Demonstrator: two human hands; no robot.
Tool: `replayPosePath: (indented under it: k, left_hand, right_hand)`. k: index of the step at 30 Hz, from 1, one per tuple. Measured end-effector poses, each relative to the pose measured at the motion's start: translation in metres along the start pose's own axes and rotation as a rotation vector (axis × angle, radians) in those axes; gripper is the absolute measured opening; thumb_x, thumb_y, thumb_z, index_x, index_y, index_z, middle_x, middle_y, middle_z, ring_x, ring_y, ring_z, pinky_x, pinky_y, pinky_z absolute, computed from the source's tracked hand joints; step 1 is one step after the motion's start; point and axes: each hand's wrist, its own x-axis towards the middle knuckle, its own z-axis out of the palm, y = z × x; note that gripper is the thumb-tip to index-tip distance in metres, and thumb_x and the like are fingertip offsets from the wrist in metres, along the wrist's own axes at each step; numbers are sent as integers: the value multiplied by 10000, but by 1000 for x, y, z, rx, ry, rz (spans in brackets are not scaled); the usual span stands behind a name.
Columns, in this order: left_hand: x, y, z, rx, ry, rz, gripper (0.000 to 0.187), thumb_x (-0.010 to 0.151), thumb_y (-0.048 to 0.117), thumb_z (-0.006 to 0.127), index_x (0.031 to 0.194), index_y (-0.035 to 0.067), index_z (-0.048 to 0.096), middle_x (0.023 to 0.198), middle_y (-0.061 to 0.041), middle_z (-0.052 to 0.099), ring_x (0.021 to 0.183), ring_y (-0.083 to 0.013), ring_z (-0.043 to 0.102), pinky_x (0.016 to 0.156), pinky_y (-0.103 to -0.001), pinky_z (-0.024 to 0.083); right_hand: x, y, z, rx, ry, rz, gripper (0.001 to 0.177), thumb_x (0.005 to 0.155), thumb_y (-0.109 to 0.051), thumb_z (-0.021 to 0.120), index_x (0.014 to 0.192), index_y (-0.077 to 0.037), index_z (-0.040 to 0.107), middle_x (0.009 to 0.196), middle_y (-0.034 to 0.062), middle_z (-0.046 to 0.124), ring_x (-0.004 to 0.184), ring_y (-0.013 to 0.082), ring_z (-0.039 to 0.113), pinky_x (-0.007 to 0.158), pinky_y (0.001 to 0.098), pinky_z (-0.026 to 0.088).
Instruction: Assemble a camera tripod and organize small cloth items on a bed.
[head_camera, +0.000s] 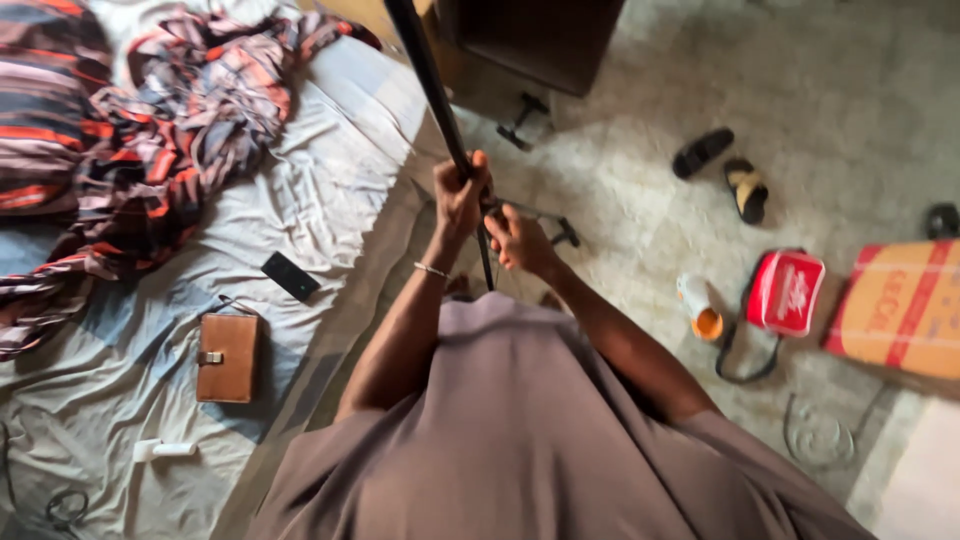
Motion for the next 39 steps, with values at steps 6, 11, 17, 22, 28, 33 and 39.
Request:
replayPosePath:
  k: [6, 11, 17, 22, 28, 33, 39]
  left_hand:
    - [-9, 2, -25, 129, 39, 12, 353, 1015, 235, 696, 735, 61, 569, 627, 48, 522, 538, -46, 463, 476, -250, 343]
    - [-22, -10, -50, 213, 65, -40, 397, 1012, 290, 705, 718, 61, 566, 637, 75, 481, 575, -26, 420, 498, -253, 314]
    - [-41, -13, -68, 369, 70, -88, 459, 1007, 348, 700, 698, 55, 529, 615, 68, 480, 582, -35, 426, 494, -269, 336]
    - [-64, -24, -73, 427, 115, -115, 402, 1017, 341, 644, 767, 52, 518, 661, 48, 466, 625, -39, 419, 519, -280, 352]
    - [-106, -77, -92, 776, 247, -85, 351, 1025, 300, 672, 856, -2, 614, 737, -117, 556, 707, -213, 537, 622, -383, 452]
    - [-157, -107, -101, 866, 392, 52, 223, 944, 233, 682, 978, 12, 692, 878, -200, 650, 811, -369, 634, 715, -429, 497]
    - [-240, -158, -108, 754, 692, 50, 135, 883, 42, 603, 1011, 21, 637, 964, -138, 602, 867, -300, 562, 717, -370, 454]
  right_hand:
    - [13, 15, 12, -956, 257, -651, 403, 992, -296, 614, 1307, -51, 562, 826, 167, 705, 652, 383, 667, 531, 504, 516]
    - [39, 56, 25, -1006, 209, -715, 189, 977, -214, 588, 1118, -131, 683, 824, 141, 710, 719, 374, 690, 608, 500, 544]
    - [58, 75, 34, -5, -238, 163, 477, 1140, -436, 448, 1010, -34, 670, 752, 168, 696, 673, 351, 659, 602, 454, 552]
    - [62, 94, 29, -825, 79, -464, 293, 957, -370, 695, 1059, -96, 711, 874, 165, 767, 805, 330, 730, 700, 450, 563]
    - [12, 4, 20, -657, -141, -349, 307, 973, -320, 715, 1160, -81, 673, 987, 143, 772, 875, 265, 766, 754, 386, 578]
    - [-10, -24, 30, -659, -434, -465, 250, 961, -253, 704, 1134, -73, 682, 974, 110, 785, 877, 250, 774, 754, 368, 586]
    - [-56, -20, 75, -772, -774, -484, 407, 891, -159, 702, 1291, -108, 653, 1038, 129, 710, 875, 262, 742, 757, 365, 574]
